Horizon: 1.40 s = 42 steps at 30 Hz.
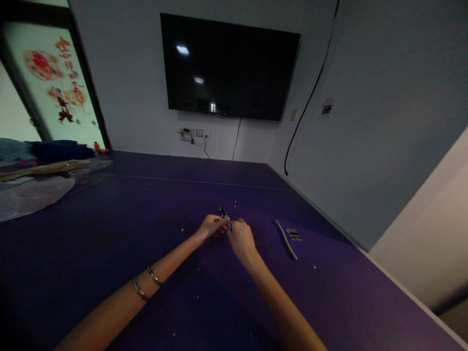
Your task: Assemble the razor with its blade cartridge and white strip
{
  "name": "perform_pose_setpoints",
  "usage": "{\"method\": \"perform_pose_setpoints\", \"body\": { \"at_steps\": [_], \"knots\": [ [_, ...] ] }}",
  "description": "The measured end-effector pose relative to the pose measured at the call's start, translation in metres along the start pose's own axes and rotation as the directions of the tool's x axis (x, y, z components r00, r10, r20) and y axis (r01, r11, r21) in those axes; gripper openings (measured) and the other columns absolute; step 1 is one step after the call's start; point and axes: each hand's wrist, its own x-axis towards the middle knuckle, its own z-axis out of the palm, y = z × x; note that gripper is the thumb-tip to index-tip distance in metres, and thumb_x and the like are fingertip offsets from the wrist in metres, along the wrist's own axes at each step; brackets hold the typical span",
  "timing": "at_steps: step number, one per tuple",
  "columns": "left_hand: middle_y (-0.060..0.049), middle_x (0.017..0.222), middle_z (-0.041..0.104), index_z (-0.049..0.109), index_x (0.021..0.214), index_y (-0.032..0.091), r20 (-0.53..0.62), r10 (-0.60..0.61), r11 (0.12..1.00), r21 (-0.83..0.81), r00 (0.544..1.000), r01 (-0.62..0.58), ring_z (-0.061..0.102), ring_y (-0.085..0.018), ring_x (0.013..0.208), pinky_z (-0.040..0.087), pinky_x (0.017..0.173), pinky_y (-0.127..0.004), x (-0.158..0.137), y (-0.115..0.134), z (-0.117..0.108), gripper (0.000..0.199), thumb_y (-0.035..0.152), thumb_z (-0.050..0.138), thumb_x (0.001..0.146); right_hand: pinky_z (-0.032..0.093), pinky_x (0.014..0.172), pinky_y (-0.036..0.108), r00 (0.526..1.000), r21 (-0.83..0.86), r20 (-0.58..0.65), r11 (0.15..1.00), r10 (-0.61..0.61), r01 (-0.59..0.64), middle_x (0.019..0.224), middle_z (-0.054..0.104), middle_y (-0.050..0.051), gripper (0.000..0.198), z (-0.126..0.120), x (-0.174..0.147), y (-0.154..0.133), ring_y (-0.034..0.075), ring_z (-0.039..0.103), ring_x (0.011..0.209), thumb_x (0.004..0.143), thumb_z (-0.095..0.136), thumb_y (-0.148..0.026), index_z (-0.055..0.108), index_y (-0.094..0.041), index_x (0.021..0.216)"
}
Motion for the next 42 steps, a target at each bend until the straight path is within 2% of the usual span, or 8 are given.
{"method": "perform_pose_setpoints", "body": {
  "at_steps": [7,11,15,19,26,29,33,42],
  "knots": [
    [-0.001,0.045,0.053,0.060,0.055,0.012,-0.059,0.097,0.968,0.239,0.994,-0.080,0.047,-0.011,0.039,0.034,0.040,-0.021,-0.005,0.004,-0.012,0.046,0.054,0.049,0.073,0.043,0.070,0.025,0.998,-0.072,0.031,0.996,-0.050,0.052,0.092,0.061,0.012,0.026,0.012,-0.005,-0.017,0.019,0.061,0.082,0.085,0.041,-0.017,0.063,-0.013,0.098],
    [-0.001,0.046,0.053,0.063,0.057,0.012,-0.035,0.132,0.864,0.494,0.991,-0.098,0.053,-0.012,0.046,0.035,0.044,-0.021,-0.002,0.002,-0.017,0.040,0.041,0.044,0.077,0.043,0.069,0.025,0.996,-0.082,0.030,0.992,-0.088,0.090,0.090,0.061,0.012,0.027,0.013,-0.009,-0.022,0.019,0.060,0.080,0.086,0.039,-0.020,0.064,-0.012,0.093],
    [-0.004,0.053,0.058,0.065,0.061,0.011,-0.019,0.125,0.798,0.597,0.992,-0.089,0.057,-0.014,0.055,0.035,0.047,-0.021,0.009,-0.001,-0.026,0.036,0.035,0.044,0.077,0.042,0.069,0.023,0.995,-0.014,0.023,0.995,-0.097,0.097,0.085,0.063,0.010,0.028,0.003,-0.011,-0.016,0.017,0.061,0.075,0.086,0.040,-0.024,0.066,-0.014,0.086],
    [-0.008,0.065,0.065,0.067,0.069,0.011,0.007,0.091,0.704,0.707,0.996,-0.070,0.061,-0.017,0.066,0.039,0.055,-0.021,0.024,-0.007,-0.049,0.027,0.026,0.046,0.074,0.038,0.066,0.021,1.000,0.020,0.001,0.999,-0.027,0.027,0.079,0.066,0.009,0.027,-0.009,-0.011,0.020,0.016,0.061,0.072,0.083,0.042,-0.024,0.067,-0.015,0.080],
    [-0.015,0.087,0.068,0.068,0.084,0.009,0.052,0.048,0.548,0.833,0.998,-0.069,0.064,-0.020,0.081,0.043,0.063,-0.022,0.038,-0.020,-0.085,0.028,0.021,0.045,0.075,0.031,0.054,0.023,0.990,-0.099,0.042,0.986,0.136,-0.132,0.067,0.066,0.007,0.028,-0.025,-0.018,0.113,0.016,0.060,0.060,0.080,0.040,-0.021,0.066,-0.017,0.070],
    [-0.016,0.091,0.068,0.068,0.088,0.009,0.054,0.025,0.500,0.864,0.998,-0.060,0.064,-0.021,0.083,0.045,0.064,-0.022,0.040,-0.024,-0.089,0.031,0.025,0.045,0.076,0.031,0.053,0.023,0.978,-0.102,0.056,0.975,0.203,-0.197,0.073,0.067,0.009,0.024,-0.026,-0.025,0.143,0.019,0.062,0.066,0.081,0.044,-0.025,0.067,-0.018,0.080],
    [-0.016,0.093,0.068,0.068,0.091,0.010,0.054,-0.004,0.462,0.886,0.999,-0.046,0.064,-0.021,0.082,0.046,0.064,-0.023,0.042,-0.027,-0.087,0.033,0.028,0.044,0.077,0.032,0.052,0.024,0.951,-0.143,0.091,0.949,0.296,-0.281,0.071,0.067,0.010,0.025,-0.023,-0.029,0.171,0.020,0.063,0.066,0.082,0.043,-0.029,0.065,-0.018,0.076],
    [-0.014,0.090,0.068,0.068,0.088,0.014,0.052,-0.016,0.438,0.898,0.999,-0.040,0.064,-0.024,0.084,0.047,0.066,-0.027,0.038,-0.026,-0.085,0.037,0.040,0.045,0.076,0.033,0.051,0.025,0.916,-0.204,0.229,0.937,0.328,-0.285,0.069,0.066,0.011,0.032,-0.010,-0.023,0.215,0.021,0.062,0.063,0.080,0.044,-0.039,0.063,-0.016,0.068]
  ]
}}
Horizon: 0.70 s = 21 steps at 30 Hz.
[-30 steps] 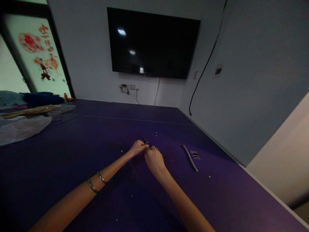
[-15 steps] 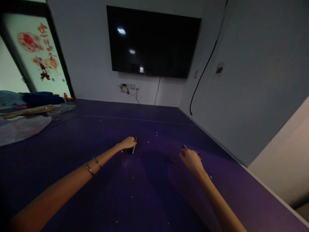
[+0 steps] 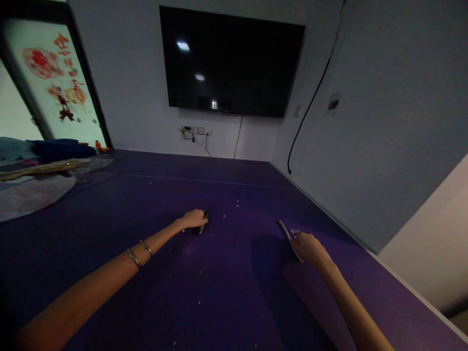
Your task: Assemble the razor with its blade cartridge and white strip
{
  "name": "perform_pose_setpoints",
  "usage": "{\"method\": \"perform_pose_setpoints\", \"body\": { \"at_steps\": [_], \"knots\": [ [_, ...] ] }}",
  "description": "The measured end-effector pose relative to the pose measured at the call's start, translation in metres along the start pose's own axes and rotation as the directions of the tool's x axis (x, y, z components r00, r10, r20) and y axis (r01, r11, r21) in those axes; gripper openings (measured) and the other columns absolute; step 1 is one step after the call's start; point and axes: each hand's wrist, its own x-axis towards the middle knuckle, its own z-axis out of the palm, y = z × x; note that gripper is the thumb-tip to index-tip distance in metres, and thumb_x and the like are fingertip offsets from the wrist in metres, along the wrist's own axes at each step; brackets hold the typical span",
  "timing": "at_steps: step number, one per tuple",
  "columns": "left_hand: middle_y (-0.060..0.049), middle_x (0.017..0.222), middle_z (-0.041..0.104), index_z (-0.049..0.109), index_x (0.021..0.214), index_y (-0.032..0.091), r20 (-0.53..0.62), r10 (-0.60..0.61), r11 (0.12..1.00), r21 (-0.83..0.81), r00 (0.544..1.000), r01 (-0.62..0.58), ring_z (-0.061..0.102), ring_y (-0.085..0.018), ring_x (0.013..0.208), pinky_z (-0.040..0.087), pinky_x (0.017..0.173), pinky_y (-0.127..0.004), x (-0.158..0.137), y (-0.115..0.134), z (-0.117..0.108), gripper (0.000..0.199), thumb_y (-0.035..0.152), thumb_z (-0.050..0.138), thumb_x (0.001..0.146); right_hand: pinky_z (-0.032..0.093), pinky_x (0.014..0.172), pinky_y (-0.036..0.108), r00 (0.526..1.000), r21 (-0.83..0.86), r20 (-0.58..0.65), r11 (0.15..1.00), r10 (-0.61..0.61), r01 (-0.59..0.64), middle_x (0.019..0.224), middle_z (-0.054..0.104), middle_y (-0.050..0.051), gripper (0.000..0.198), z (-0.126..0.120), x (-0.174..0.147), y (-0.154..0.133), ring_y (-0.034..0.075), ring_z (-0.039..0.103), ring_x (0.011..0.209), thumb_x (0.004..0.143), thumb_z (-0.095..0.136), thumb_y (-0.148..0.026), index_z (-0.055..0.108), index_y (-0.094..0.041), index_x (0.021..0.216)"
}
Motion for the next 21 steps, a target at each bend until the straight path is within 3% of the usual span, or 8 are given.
{"method": "perform_pose_setpoints", "body": {
  "at_steps": [5,13,17,21],
  "knots": [
    [-0.012,0.091,0.068,0.067,0.089,0.016,-0.024,-0.035,0.999,-0.006,0.999,0.035,0.064,-0.024,0.085,0.048,0.068,-0.030,-0.012,0.001,0.004,0.044,0.050,0.040,0.079,0.035,0.052,0.025,0.998,0.010,0.064,1.000,-0.017,0.016,0.072,0.066,0.012,0.035,0.010,0.011,0.009,0.021,0.063,0.065,0.081,0.041,-0.041,0.062,-0.016,0.069],
    [-0.012,0.096,0.067,0.066,0.090,0.017,-0.072,-0.094,0.996,-0.010,0.993,0.093,0.063,-0.024,0.090,0.047,0.072,-0.030,-0.021,0.007,0.010,0.035,0.042,0.043,0.079,0.034,0.053,0.023,0.994,0.012,0.105,1.000,-0.030,0.029,0.073,0.066,0.010,0.027,0.013,0.016,0.004,0.019,0.062,0.066,0.081,0.045,-0.034,0.061,-0.014,0.072],
    [-0.011,0.093,0.067,0.066,0.088,0.018,-0.078,-0.093,0.996,-0.021,0.993,0.091,0.064,-0.024,0.088,0.047,0.071,-0.030,-0.023,0.008,0.009,0.033,0.039,0.043,0.080,0.033,0.051,0.024,0.993,0.009,0.099,0.998,-0.058,0.057,0.070,0.066,0.011,0.033,0.004,0.011,-0.022,0.020,0.064,0.067,0.082,0.043,-0.037,0.062,-0.014,0.066],
    [-0.011,0.093,0.067,0.066,0.089,0.018,-0.075,-0.101,0.995,-0.027,0.992,0.099,0.063,-0.025,0.088,0.048,0.070,-0.031,-0.025,0.009,0.009,0.033,0.038,0.042,0.080,0.036,0.054,0.024,0.998,0.034,-0.002,0.997,-0.064,0.064,0.073,0.067,0.012,0.037,-0.003,0.005,-0.078,0.022,0.065,0.072,0.082,0.041,-0.039,0.065,-0.015,0.068]
  ]
}}
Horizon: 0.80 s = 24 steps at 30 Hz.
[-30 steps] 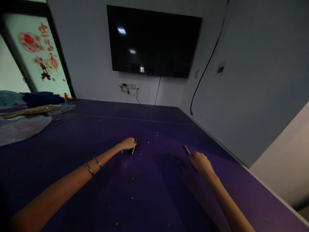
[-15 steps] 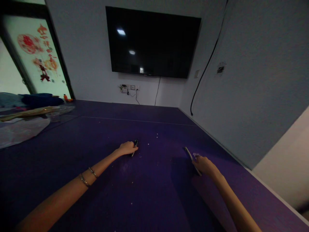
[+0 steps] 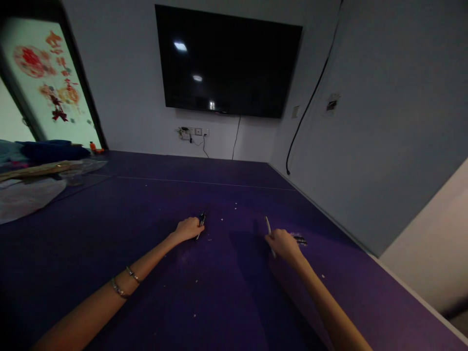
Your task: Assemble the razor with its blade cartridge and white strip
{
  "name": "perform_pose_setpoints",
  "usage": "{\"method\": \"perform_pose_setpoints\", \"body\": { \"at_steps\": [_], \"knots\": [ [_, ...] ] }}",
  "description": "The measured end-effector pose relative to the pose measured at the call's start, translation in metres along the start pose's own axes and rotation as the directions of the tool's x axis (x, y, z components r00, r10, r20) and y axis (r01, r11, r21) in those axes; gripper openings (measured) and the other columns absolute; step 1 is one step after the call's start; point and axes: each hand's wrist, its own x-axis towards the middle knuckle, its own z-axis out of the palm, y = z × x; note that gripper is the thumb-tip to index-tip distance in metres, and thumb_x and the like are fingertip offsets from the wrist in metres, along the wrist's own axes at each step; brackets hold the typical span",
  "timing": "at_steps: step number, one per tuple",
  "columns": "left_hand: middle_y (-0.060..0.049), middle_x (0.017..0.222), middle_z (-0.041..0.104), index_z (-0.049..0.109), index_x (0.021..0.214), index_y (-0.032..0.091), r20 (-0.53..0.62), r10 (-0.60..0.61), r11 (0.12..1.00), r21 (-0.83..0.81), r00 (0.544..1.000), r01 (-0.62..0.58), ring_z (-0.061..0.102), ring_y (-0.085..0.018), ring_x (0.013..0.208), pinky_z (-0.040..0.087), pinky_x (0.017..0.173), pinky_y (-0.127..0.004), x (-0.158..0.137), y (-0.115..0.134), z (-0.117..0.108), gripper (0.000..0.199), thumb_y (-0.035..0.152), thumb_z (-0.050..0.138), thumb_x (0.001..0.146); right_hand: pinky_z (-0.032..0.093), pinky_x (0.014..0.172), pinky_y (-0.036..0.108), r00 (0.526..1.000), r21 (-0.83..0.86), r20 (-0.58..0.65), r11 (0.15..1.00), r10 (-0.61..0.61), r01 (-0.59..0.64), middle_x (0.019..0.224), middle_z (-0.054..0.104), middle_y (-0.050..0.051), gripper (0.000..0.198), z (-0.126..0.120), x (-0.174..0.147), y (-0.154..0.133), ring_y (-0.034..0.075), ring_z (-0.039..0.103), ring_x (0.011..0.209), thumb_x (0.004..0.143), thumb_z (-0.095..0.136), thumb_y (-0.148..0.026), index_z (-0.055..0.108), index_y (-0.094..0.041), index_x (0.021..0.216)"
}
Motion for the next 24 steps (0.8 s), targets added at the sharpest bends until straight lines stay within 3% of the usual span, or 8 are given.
{"method": "perform_pose_setpoints", "body": {
  "at_steps": [6,11,17,24],
  "knots": [
    [-0.011,0.096,0.067,0.066,0.092,0.018,0.005,-0.016,1.000,0.009,1.000,0.016,0.063,-0.025,0.088,0.048,0.071,-0.032,0.000,0.003,0.003,0.034,0.038,0.042,0.081,0.043,0.062,0.025,0.993,0.044,-0.091,0.996,-0.075,0.079,0.080,0.068,0.012,0.037,0.005,0.003,-0.098,0.022,0.065,0.074,0.082,0.041,-0.040,0.068,-0.015,0.079],
    [-0.011,0.098,0.067,0.066,0.091,0.018,0.008,-0.006,1.000,0.019,1.000,0.005,0.063,-0.027,0.090,0.048,0.073,-0.033,0.001,0.005,0.005,0.035,0.043,0.044,0.080,0.046,0.066,0.027,0.984,0.024,-0.072,0.986,-0.161,0.163,0.086,0.068,0.013,0.037,0.020,0.004,-0.152,0.023,0.065,0.080,0.082,0.041,-0.039,0.069,-0.014,0.084],
    [-0.012,0.097,0.067,0.065,0.093,0.019,0.000,0.008,1.000,0.026,1.000,-0.008,0.063,-0.026,0.091,0.047,0.073,-0.033,0.002,0.005,0.008,0.035,0.043,0.043,0.081,0.047,0.067,0.032,0.971,0.038,-0.082,0.973,-0.222,0.226,0.086,0.068,0.016,0.039,0.035,0.004,-0.176,0.026,0.065,0.079,0.081,0.041,-0.040,0.068,-0.012,0.086],
    [-0.011,0.097,0.067,0.065,0.093,0.019,-0.012,0.026,0.999,0.029,1.000,-0.026,0.063,-0.025,0.091,0.047,0.073,-0.032,0.000,0.006,0.009,0.033,0.041,0.042,0.082,0.048,0.069,0.034,0.980,0.055,-0.055,0.979,-0.192,0.195,0.089,0.067,0.017,0.038,0.036,0.003,-0.184,0.028,0.064,0.083,0.081,0.042,-0.038,0.067,-0.010,0.089]
  ]
}}
